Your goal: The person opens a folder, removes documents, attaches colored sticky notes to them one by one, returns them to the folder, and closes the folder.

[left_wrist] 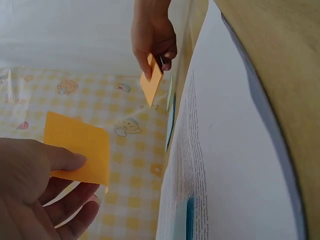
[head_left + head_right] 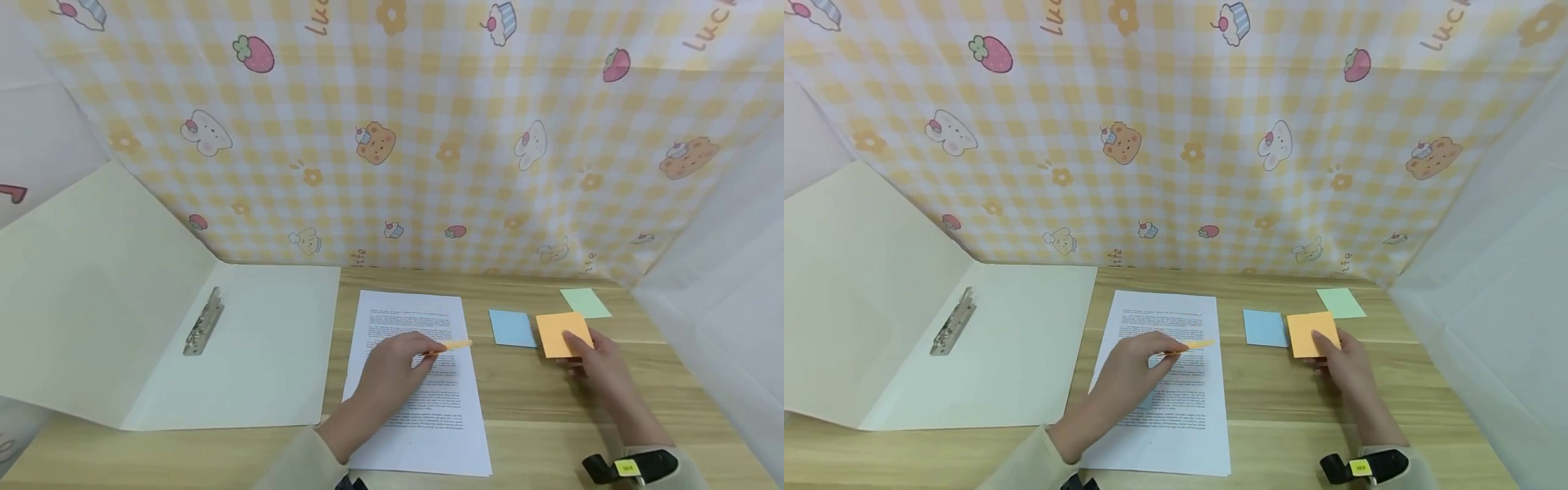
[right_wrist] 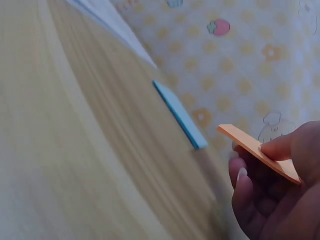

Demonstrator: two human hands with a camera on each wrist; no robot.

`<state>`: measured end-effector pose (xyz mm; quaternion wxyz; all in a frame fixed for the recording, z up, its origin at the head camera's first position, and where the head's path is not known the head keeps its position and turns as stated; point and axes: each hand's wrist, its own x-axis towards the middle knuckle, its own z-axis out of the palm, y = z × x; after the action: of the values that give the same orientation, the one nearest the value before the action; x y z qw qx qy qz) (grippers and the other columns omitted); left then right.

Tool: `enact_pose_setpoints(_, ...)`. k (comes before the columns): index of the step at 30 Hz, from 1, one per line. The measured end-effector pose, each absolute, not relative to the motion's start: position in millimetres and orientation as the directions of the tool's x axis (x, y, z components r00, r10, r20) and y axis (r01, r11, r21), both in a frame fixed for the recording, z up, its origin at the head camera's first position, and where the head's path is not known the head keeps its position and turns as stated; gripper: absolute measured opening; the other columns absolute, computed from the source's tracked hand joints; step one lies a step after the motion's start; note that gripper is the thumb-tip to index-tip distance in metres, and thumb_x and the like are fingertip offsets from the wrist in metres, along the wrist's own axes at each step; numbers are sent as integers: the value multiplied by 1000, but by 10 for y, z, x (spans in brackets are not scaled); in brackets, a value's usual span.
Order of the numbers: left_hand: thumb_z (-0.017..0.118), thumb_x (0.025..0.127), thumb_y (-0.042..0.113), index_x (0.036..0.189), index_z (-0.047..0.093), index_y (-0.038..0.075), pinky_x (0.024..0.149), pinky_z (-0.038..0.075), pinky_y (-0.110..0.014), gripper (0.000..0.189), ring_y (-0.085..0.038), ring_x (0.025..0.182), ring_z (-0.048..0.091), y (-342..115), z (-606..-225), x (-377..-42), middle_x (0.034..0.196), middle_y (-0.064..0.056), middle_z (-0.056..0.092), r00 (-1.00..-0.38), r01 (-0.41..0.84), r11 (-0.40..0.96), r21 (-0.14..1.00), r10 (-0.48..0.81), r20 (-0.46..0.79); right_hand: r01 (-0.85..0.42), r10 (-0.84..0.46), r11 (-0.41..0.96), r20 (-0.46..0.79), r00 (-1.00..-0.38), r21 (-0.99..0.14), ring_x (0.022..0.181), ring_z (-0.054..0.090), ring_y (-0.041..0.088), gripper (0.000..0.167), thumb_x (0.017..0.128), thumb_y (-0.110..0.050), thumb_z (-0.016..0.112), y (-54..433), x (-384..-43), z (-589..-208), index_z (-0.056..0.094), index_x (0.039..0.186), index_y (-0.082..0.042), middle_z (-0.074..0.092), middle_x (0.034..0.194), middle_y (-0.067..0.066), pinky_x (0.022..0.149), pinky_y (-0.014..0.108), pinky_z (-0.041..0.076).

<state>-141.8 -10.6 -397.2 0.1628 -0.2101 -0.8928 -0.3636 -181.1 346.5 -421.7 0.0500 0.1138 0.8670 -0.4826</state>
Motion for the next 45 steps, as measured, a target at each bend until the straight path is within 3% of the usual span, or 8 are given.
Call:
enact_pose_setpoints(12, 81, 85, 12, 96, 82, 19, 82, 58, -30, 13, -9, 88, 75, -23, -4001, -1349, 93, 8, 80, -825, 540, 721, 434, 350, 444, 154, 138, 726, -77, -987, -670, 55, 53, 15, 54, 105, -44, 50, 3581, -1868, -4342, 53, 120, 8, 60, 69, 5, 50, 29, 45)
enact_pose_setpoints(19, 79, 87, 12, 97, 82, 19, 79, 57, -28, 13, -8, 87, 75, -34, -4010, -1345, 93, 9, 80, -824, 543, 718, 434, 358, 439, 90, 106, 905, 15, -994, -416, 89, 64, 45, 66, 103, -44, 52, 3547, -1859, -4305, 51, 127, 17, 62, 116, 40, 69, 46, 52)
enact_pose_setpoints(24, 80, 86, 11, 97, 82, 20, 79, 57, -28, 14, -7, 87, 75, -29, -4020, -1343, 93, 9, 80, -814, 555, 720, 417, 365, 452, 169, 179, 949, 16, -984, -265, 81, 66, 42, 80, 98, -61, 52, 3512, -1826, -4274, 52, 128, 13, 64, 109, 36, 54, 41, 46)
enact_pose_setpoints(28, 78, 87, 12, 97, 82, 20, 78, 57, -26, 13, -6, 88, 75, -9, -4045, -1340, 94, 9, 80, -807, 564, 722, 400, 378, 454, 183, 214, 960, 136, -967, -211, 69, 63, 39, 70, 96, -58, 59, 3424, -1758, -4238, 57, 122, 6, 61, 108, 34, 45, 38, 39)
enact_pose_setpoints(32, 78, 88, 14, 98, 82, 21, 77, 57, -25, 13, -6, 89, 75, -6, -4064, -1333, 94, 10, 80, -808, 559, 732, 390, 375, 454, 90, 154, 946, 188, -970, -311, 63, 63, 27, 56, 99, -54, 57, 3223, -1677, -4137, 66, 110, 0, 70, 98, 24, 47, 33, 41)
enact_pose_setpoints(35, 79, 87, 15, 98, 82, 21, 78, 57, -25, 13, -6, 89, 74, -17, -4060, -1322, 95, 10, 79, -809, 552, 739, 385, 365, 460, 49, 63, 832, 6, -998, -553, 61, 62, 17, 57, 101, -56, 51, 2916, -1593, -4070, 70, 101, -3, 72, 80, 12, 51, 29, 47)
enact_pose_setpoints(39, 80, 86, 15, 97, 82, 21, 76, 57, -25, 12, -7, 87, 74, -14, -4044, -1305, 93, 10, 79, -788, 573, 732, 370, 366, 496, 205, -126, 523, -313, -941, -827, 57, 60, 13, 63, 103, -56, 47, 2500, -1495, -4096, 68, 107, 3, 70, 75, 5, 50, 25, 50)
enact_pose_setpoints(45, 79, 87, 15, 95, 82, 21, 75, 56, -23, 10, -5, 85, 73, 9, -4034, -1274, 92, 11, 79, -758, 605, 729, 320, 403, 514, 357, -314, 241, -421, -851, -902, 62, 61, 5, 49, 104, -44, 53, 2301, -1469, -4148, 63, 115, 3, 70, 80, -3, 54, 19, 51)
